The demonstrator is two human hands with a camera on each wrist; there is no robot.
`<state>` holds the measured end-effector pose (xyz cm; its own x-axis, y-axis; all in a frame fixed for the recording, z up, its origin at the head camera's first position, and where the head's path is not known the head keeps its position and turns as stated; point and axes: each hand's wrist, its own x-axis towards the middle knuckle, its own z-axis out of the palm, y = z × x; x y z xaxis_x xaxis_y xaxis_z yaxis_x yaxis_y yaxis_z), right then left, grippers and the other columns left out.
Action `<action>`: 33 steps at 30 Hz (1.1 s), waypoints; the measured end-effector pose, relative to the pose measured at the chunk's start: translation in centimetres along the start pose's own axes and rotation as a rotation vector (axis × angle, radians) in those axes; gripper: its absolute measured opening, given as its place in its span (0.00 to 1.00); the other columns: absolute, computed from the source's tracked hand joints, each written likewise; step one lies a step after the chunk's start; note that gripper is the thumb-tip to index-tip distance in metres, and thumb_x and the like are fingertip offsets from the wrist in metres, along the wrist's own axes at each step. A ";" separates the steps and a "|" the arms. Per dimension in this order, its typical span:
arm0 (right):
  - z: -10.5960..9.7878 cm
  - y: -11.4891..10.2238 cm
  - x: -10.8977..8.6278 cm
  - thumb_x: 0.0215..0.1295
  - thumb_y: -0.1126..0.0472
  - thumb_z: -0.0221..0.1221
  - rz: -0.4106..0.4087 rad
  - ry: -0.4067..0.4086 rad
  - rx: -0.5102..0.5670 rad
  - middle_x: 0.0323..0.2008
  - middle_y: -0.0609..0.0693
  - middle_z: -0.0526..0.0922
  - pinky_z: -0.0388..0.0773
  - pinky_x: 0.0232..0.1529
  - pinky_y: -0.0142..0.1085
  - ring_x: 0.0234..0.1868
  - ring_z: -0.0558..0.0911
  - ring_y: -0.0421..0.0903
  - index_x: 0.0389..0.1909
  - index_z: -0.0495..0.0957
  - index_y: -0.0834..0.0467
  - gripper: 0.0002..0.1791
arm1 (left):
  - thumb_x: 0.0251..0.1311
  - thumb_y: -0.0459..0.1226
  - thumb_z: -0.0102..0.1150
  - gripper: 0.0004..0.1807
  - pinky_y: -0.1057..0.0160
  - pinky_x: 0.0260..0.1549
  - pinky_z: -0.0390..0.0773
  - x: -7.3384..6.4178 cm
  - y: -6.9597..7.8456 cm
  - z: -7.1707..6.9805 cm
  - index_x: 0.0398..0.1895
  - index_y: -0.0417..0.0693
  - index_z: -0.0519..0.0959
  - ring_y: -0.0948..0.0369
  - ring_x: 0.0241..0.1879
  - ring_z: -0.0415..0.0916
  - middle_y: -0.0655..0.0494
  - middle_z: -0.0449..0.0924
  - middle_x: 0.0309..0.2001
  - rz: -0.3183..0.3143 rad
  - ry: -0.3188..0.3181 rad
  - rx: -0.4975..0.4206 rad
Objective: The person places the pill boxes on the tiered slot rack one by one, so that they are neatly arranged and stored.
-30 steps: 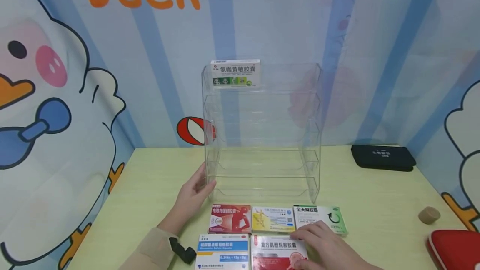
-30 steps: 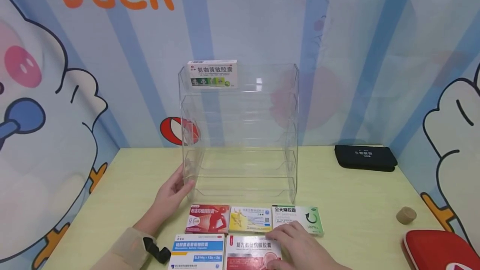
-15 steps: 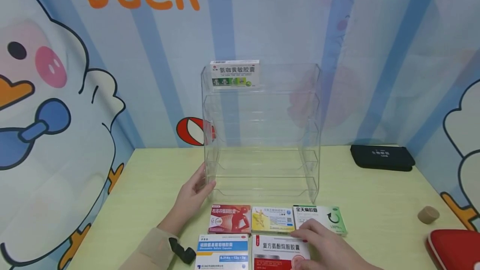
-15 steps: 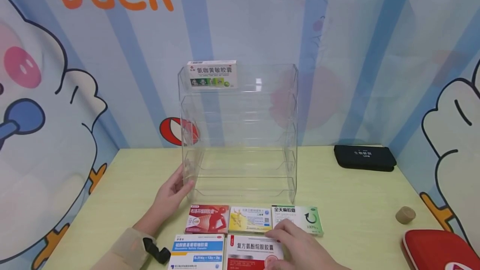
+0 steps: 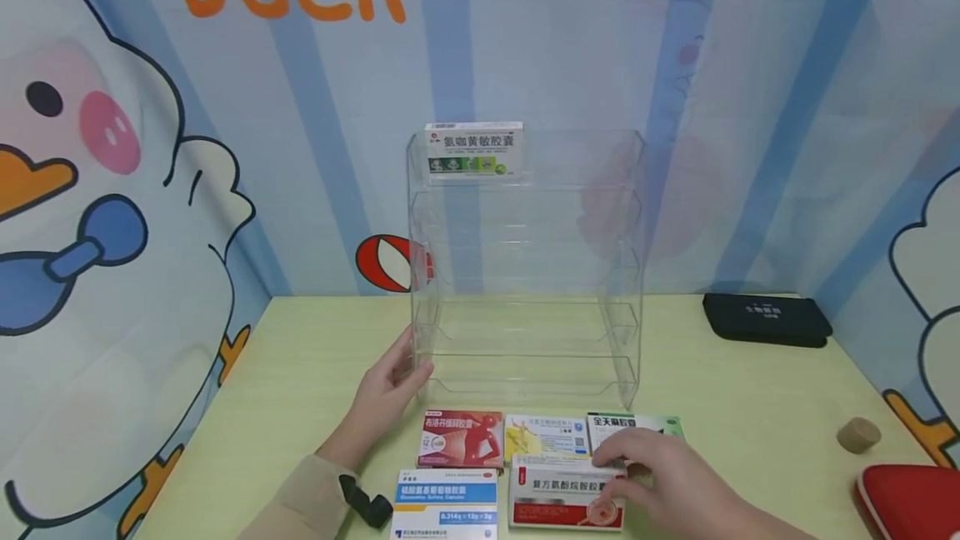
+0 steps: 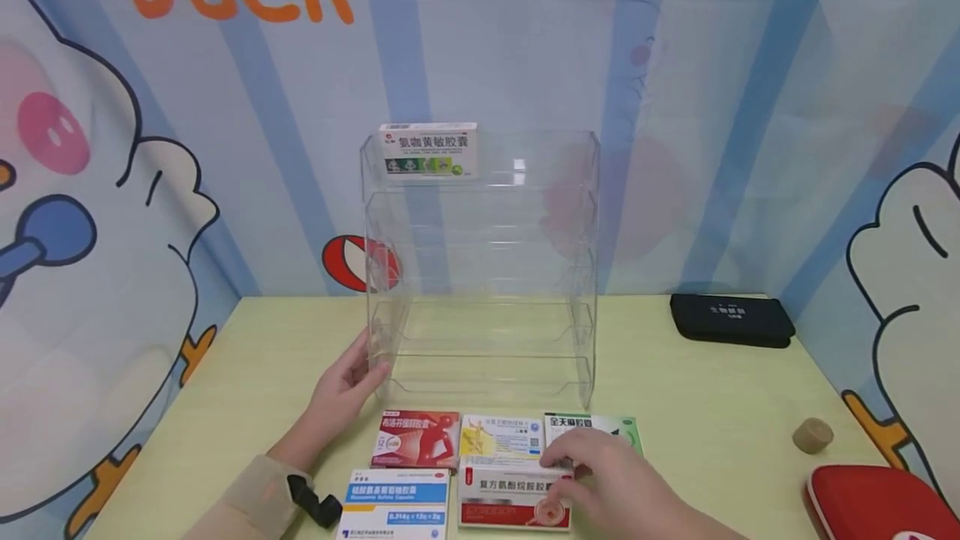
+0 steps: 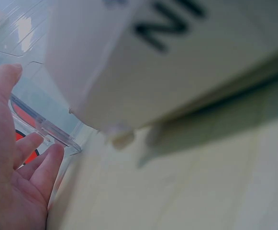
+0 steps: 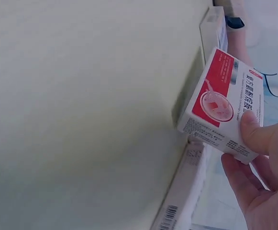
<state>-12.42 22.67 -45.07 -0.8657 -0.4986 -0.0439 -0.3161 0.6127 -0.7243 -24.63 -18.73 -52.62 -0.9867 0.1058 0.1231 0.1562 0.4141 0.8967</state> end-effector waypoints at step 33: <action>-13.6 -7.3 8.5 0.62 0.72 0.77 -0.417 0.702 -0.398 0.52 0.53 0.92 0.91 0.51 0.45 0.53 0.92 0.53 0.51 0.91 0.57 0.17 | 0.79 0.50 0.64 0.43 0.41 0.72 0.80 0.0 0.0 0.0 0.91 0.66 0.56 0.39 0.79 0.72 0.46 0.67 0.84 0.061 0.000 0.003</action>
<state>-22.71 22.32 -30.77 -0.6477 -0.3189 0.6920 -0.6545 0.6978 -0.2910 -24.60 -18.69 -52.61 -0.9753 0.1315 0.1774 0.2164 0.4097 0.8862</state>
